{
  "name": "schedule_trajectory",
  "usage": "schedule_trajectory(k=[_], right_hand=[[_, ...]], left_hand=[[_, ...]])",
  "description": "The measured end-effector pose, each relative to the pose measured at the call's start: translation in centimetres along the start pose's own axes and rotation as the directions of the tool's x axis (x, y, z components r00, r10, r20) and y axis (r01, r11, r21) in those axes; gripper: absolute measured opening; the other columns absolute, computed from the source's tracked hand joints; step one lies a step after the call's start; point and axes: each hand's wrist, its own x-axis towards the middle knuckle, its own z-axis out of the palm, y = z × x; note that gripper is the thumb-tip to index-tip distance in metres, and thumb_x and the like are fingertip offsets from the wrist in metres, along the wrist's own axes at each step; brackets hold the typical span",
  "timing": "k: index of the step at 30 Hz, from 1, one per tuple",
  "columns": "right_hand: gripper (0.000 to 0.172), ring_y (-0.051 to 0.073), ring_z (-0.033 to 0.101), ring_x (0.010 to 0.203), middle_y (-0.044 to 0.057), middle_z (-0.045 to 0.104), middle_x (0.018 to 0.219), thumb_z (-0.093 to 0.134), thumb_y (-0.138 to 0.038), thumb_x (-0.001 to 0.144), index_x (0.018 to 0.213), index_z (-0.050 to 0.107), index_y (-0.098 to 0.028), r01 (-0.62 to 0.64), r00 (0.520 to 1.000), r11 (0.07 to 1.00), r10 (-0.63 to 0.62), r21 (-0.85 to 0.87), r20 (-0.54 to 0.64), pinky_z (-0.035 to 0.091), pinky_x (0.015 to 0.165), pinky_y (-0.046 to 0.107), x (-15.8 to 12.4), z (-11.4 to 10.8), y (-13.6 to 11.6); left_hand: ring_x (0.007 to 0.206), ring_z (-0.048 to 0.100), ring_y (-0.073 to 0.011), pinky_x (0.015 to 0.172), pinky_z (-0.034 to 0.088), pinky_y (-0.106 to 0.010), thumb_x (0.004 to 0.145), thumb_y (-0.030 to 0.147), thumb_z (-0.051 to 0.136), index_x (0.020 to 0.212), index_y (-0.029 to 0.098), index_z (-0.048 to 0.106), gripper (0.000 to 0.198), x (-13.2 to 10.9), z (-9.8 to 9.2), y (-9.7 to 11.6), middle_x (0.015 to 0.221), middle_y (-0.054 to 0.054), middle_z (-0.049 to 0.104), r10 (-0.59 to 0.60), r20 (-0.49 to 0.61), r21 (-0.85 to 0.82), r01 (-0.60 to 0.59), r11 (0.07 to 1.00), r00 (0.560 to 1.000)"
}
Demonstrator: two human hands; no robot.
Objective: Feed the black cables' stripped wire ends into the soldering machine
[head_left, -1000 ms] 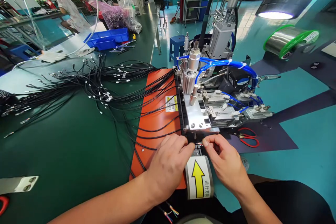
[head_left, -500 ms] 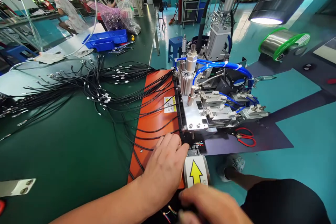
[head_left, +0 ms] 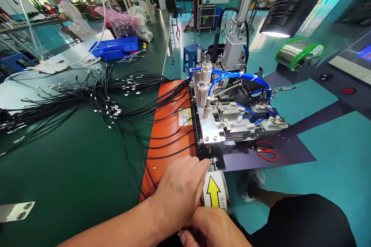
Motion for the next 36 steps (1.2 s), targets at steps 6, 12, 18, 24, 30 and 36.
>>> schedule_trajectory(k=[6, 12, 18, 24, 30, 36], right_hand=[[0.024, 0.012, 0.056, 0.070, -0.001, 0.067, 0.078, 0.048, -0.030, 0.097, 0.086, 0.067, -0.020, 0.031, 0.989, 0.996, -0.019, 0.087, -0.144, 0.042, 0.066, 0.021, 0.2, -8.0, 0.3], [0.027, 0.013, 0.057, 0.075, -0.003, 0.067, 0.082, 0.050, -0.039, 0.100, 0.088, 0.068, -0.024, -0.009, 0.989, 1.000, 0.013, 0.024, -0.147, 0.044, 0.069, 0.022, 0.4, -11.3, 1.3], [0.037, 0.013, 0.062, 0.077, -0.003, 0.067, 0.089, 0.058, -0.052, 0.095, 0.124, 0.062, -0.028, -0.108, 0.915, 0.987, 0.146, 0.119, -0.377, 0.050, 0.069, 0.019, -0.9, -9.9, 4.7], [0.036, 0.012, 0.063, 0.072, -0.002, 0.065, 0.084, 0.061, -0.050, 0.094, 0.122, 0.061, -0.027, -0.071, 0.872, 0.987, 0.131, 0.143, -0.473, 0.052, 0.068, 0.020, -1.8, -8.3, 5.7], [0.032, 0.011, 0.062, 0.074, -0.002, 0.062, 0.085, 0.061, -0.048, 0.095, 0.121, 0.061, -0.029, -0.042, 0.876, 0.986, 0.114, 0.160, -0.470, 0.051, 0.066, 0.019, -2.0, -8.2, 5.1], [0.035, 0.012, 0.063, 0.080, -0.002, 0.063, 0.089, 0.064, -0.049, 0.092, 0.122, 0.061, -0.031, -0.074, 0.878, 0.969, 0.176, 0.237, -0.445, 0.051, 0.071, 0.018, -2.5, -8.3, 5.4]], left_hand=[[0.082, 0.055, -0.0185, 0.077, 0.045, -0.034, 0.102, 0.022, 0.045, 0.109, 0.018, 0.061, 0.017, 0.8, -0.8, -0.8, 0.090, -0.003, 0.063, 0.056, 0.011, -0.198, -0.052, 0.979, 0.998], [0.089, 0.054, -0.0180, 0.079, 0.045, -0.031, 0.099, 0.019, 0.052, 0.105, 0.017, 0.063, 0.013, 1.2, 0.5, -1.7, 0.096, -0.006, 0.062, 0.122, 0.008, -0.305, -0.114, 0.946, 0.992], [0.084, 0.055, -0.0160, 0.075, 0.047, -0.028, 0.097, 0.017, 0.057, 0.103, 0.014, 0.065, 0.011, 1.0, 2.7, -1.6, 0.093, -0.006, 0.062, 0.099, -0.118, -0.305, -0.131, 0.943, 0.988], [0.087, 0.054, -0.0166, 0.078, 0.045, -0.030, 0.096, 0.016, 0.058, 0.106, 0.015, 0.066, 0.013, 0.9, 2.6, -1.6, 0.094, -0.007, 0.060, 0.054, -0.143, -0.329, -0.099, 0.939, 0.988], [0.086, 0.051, -0.0159, 0.078, 0.041, -0.030, 0.093, 0.015, 0.063, 0.094, 0.017, 0.068, 0.006, 1.1, 2.0, -1.6, 0.088, -0.004, 0.059, 0.012, -0.120, -0.436, -0.064, 0.897, 0.993], [0.084, 0.055, -0.0130, 0.077, 0.042, -0.026, 0.091, 0.019, 0.068, 0.087, 0.018, 0.069, 0.004, 1.5, 1.0, -1.4, 0.084, -0.001, 0.061, -0.074, 0.009, -0.601, 0.064, 0.796, 0.997]])
